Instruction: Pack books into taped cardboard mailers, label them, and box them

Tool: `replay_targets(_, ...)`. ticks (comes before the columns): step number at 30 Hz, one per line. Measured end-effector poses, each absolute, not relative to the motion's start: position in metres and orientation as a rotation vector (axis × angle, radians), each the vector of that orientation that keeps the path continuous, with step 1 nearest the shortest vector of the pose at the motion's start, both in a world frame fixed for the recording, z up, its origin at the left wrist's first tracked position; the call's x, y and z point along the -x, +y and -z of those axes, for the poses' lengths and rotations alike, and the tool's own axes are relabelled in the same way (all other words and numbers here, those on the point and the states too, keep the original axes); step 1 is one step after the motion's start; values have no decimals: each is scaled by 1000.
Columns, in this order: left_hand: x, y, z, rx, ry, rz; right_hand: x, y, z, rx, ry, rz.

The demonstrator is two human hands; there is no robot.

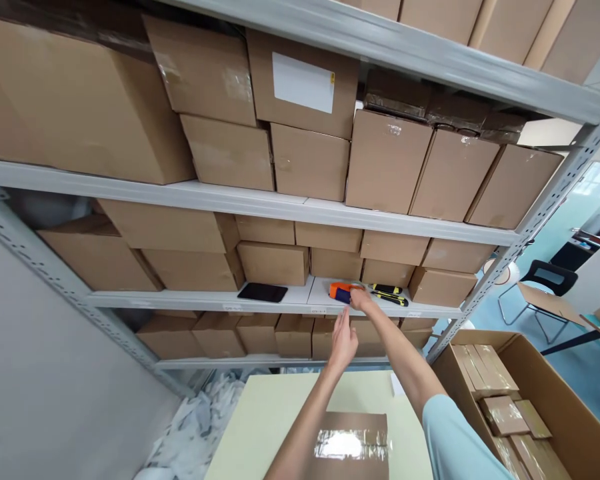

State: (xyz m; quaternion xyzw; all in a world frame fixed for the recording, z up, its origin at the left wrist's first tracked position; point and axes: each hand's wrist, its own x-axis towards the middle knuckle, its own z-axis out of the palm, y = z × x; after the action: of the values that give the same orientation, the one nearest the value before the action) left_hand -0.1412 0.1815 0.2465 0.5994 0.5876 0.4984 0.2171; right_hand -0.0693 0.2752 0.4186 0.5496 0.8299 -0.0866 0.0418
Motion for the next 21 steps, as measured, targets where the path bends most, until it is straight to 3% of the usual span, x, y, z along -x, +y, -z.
replay_targets(9, 169, 98, -191, -1537, 1770, -1183, 35, 253, -366, -1811, 2786, 173)
replay_targets(15, 215, -31, -120, -1186, 2053, -937, -72, 105, -243, -2120, 2698, 474)
replay_targets(21, 185, -78, -126, -1177, 2011, -758, -139, -32, -170, -2515, 2300, 896)
